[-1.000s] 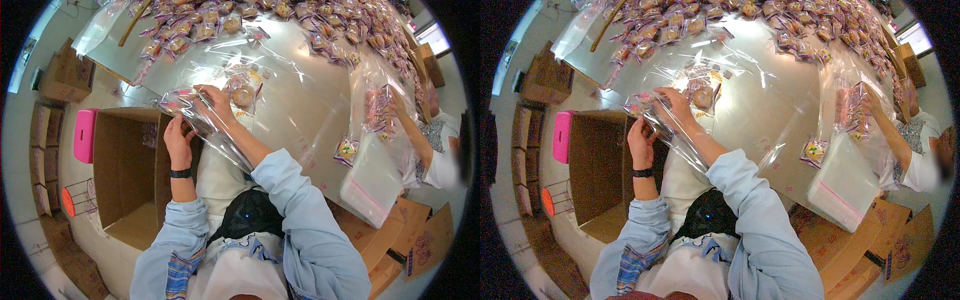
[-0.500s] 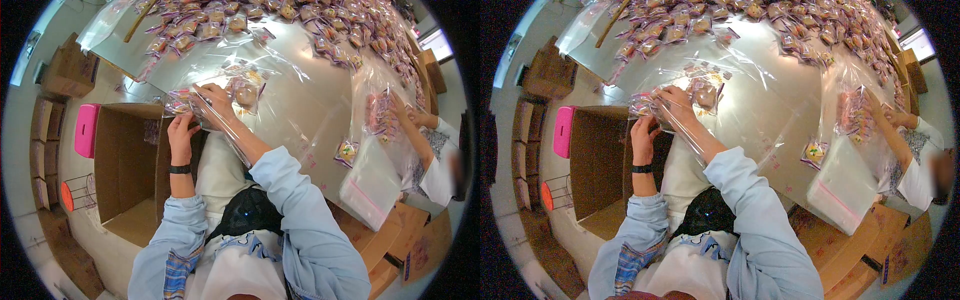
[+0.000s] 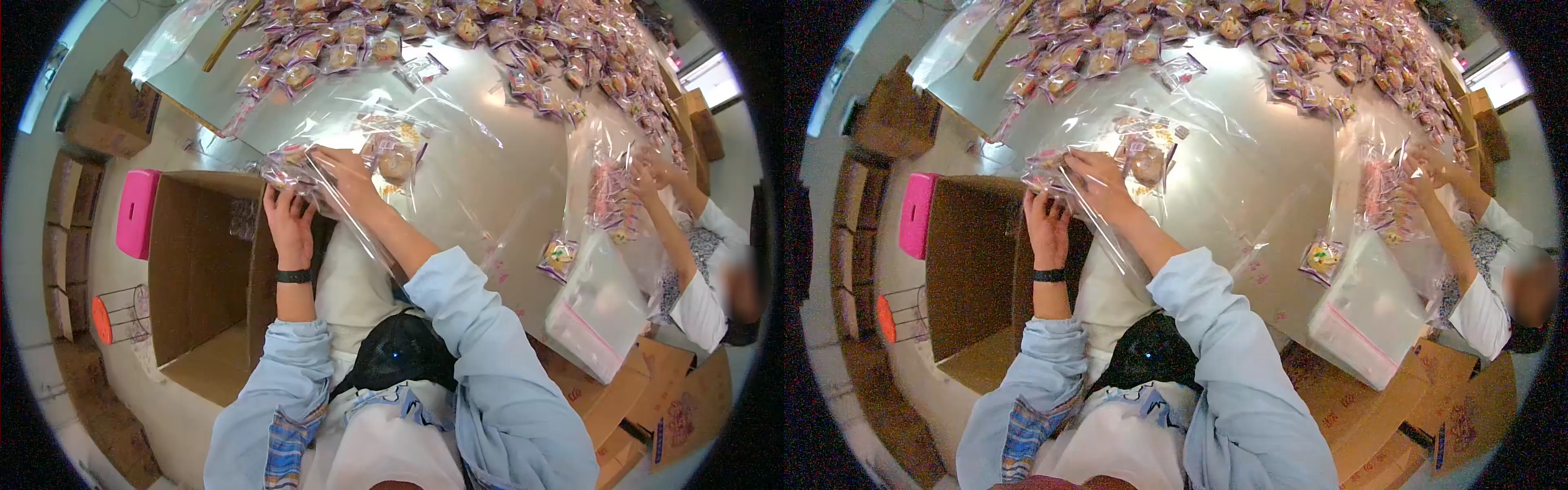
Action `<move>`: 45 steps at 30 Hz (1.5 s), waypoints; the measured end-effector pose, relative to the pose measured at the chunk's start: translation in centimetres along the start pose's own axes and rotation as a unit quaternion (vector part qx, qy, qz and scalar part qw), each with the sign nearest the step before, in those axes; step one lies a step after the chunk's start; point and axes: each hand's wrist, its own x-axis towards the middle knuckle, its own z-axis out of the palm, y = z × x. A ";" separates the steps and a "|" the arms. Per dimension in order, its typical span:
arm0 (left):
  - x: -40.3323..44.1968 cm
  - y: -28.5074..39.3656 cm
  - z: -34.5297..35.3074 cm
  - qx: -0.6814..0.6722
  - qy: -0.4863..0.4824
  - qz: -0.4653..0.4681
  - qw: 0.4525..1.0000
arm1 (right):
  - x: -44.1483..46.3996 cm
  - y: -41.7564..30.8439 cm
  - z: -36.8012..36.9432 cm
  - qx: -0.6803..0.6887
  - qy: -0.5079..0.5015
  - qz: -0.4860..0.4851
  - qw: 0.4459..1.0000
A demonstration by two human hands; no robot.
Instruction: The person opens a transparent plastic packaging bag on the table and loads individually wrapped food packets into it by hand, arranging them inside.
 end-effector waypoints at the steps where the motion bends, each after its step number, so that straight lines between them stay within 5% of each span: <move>1: 0.1 0.2 0.4 -0.004 0.008 -0.001 1.000 | 0.3 0.0 -0.1 -0.005 -0.009 0.014 1.000; 5: 0.4 0.9 0.4 -0.030 -0.010 -0.010 0.999 | -0.1 0.3 -1.9 -0.081 -0.067 0.006 0.994; 9: 1.0 1.0 0.1 -0.014 -0.017 -0.002 1.000 | -0.8 -2.8 -8.8 -0.329 -0.050 -0.027 0.943; 12: 1.4 0.5 -0.2 -0.014 -0.032 -0.008 0.999 | -1.1 -2.6 -10.9 -0.336 -0.090 0.026 0.937; 17: 1.3 0.7 0.1 -0.019 -0.030 -0.017 0.999 | 0.2 -0.8 -8.0 -0.098 0.040 0.114 0.988; 21: 1.5 0.9 -0.1 -0.020 -0.030 -0.019 0.999 | 2.5 -1.6 -4.6 -0.005 0.139 0.208 0.968; 24: 1.4 1.2 0.2 -0.029 -0.031 -0.023 0.999 | 3.8 -2.2 -3.6 0.210 0.168 0.279 0.922; 26: 1.2 1.5 0.6 -0.038 -0.023 -0.028 0.999 | 4.7 -1.0 -1.9 0.192 0.237 0.234 0.923; 29: 1.0 1.7 0.9 -0.036 -0.012 -0.015 0.999 | 4.4 0.7 -1.0 0.223 0.154 0.250 0.930; 30: 0.9 1.8 1.1 -0.031 -0.010 -0.010 0.999 | 4.1 1.4 -1.4 0.116 0.133 0.148 0.973; 34: 2.3 1.5 0.7 0.012 -0.022 0.020 0.999 | 4.0 1.8 -1.1 0.034 0.135 0.154 0.978; 37: 2.4 2.4 1.1 0.048 -0.013 0.031 0.998 | 4.6 3.3 -0.6 0.085 0.143 0.174 0.971; 40: 3.7 2.4 0.2 0.061 -0.015 0.054 0.997 | 4.3 5.3 0.9 0.314 0.105 0.210 0.920; 43: 5.7 2.4 -1.0 0.127 -0.028 0.091 0.987 | 3.6 3.5 1.0 0.168 0.092 0.101 0.976; 45: 6.2 2.3 -1.2 0.154 -0.028 0.111 0.981 | 2.9 4.2 1.2 0.010 0.033 0.111 0.993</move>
